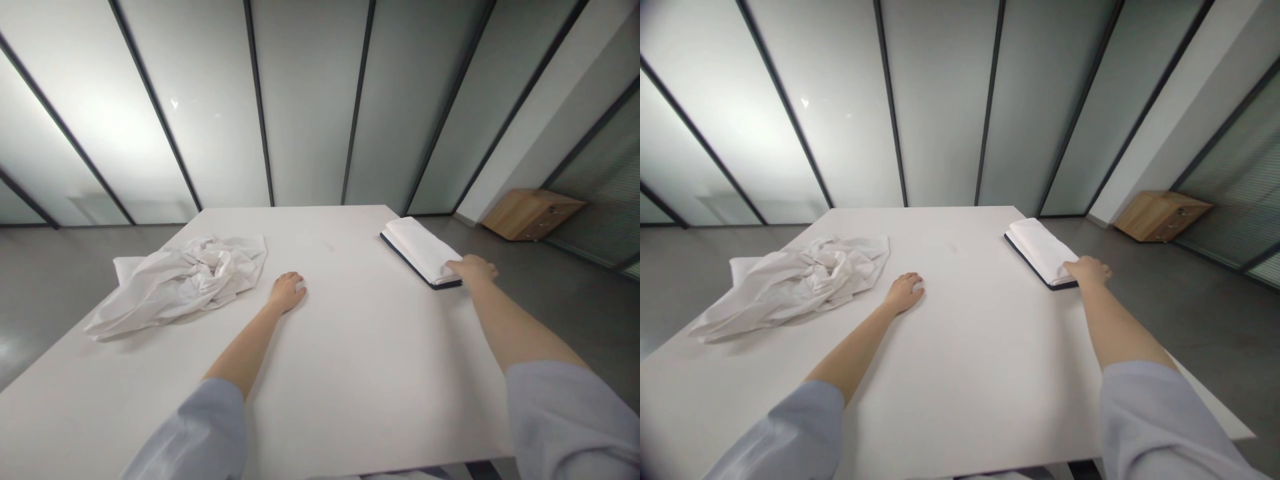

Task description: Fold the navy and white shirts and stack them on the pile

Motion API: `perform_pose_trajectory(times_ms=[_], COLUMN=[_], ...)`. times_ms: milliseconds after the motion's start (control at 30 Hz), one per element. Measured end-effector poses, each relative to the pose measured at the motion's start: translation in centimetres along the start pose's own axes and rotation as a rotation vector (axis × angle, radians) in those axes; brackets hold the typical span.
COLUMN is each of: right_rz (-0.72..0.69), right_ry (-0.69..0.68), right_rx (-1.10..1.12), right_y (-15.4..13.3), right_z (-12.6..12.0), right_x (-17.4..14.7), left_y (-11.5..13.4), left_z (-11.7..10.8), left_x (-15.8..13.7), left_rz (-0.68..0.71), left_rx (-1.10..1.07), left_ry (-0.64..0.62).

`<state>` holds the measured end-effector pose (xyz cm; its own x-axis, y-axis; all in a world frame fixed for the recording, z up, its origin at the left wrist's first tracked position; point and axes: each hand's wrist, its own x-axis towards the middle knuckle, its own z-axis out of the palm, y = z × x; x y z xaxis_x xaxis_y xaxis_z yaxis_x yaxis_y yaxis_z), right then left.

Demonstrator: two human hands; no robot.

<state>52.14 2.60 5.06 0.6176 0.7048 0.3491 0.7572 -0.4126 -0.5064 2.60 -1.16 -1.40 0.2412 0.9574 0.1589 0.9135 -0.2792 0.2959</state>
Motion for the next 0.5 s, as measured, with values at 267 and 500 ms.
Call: perform_pose_trajectory(times_ms=[267,500], right_rz=[-0.246,-0.780], right_ry=[0.093,0.008], right_rx=[-0.091,0.282], right_y=[-4.9,-12.0], right_z=[-2.0,1.0], right_x=[-0.3,-8.7], left_y=[-0.3,-0.1], left_z=[0.5,0.4], left_x=[0.3,0.1], left_rz=[0.011,0.009], left_rx=[-0.013,-0.017], left_ry=[0.018,0.017])
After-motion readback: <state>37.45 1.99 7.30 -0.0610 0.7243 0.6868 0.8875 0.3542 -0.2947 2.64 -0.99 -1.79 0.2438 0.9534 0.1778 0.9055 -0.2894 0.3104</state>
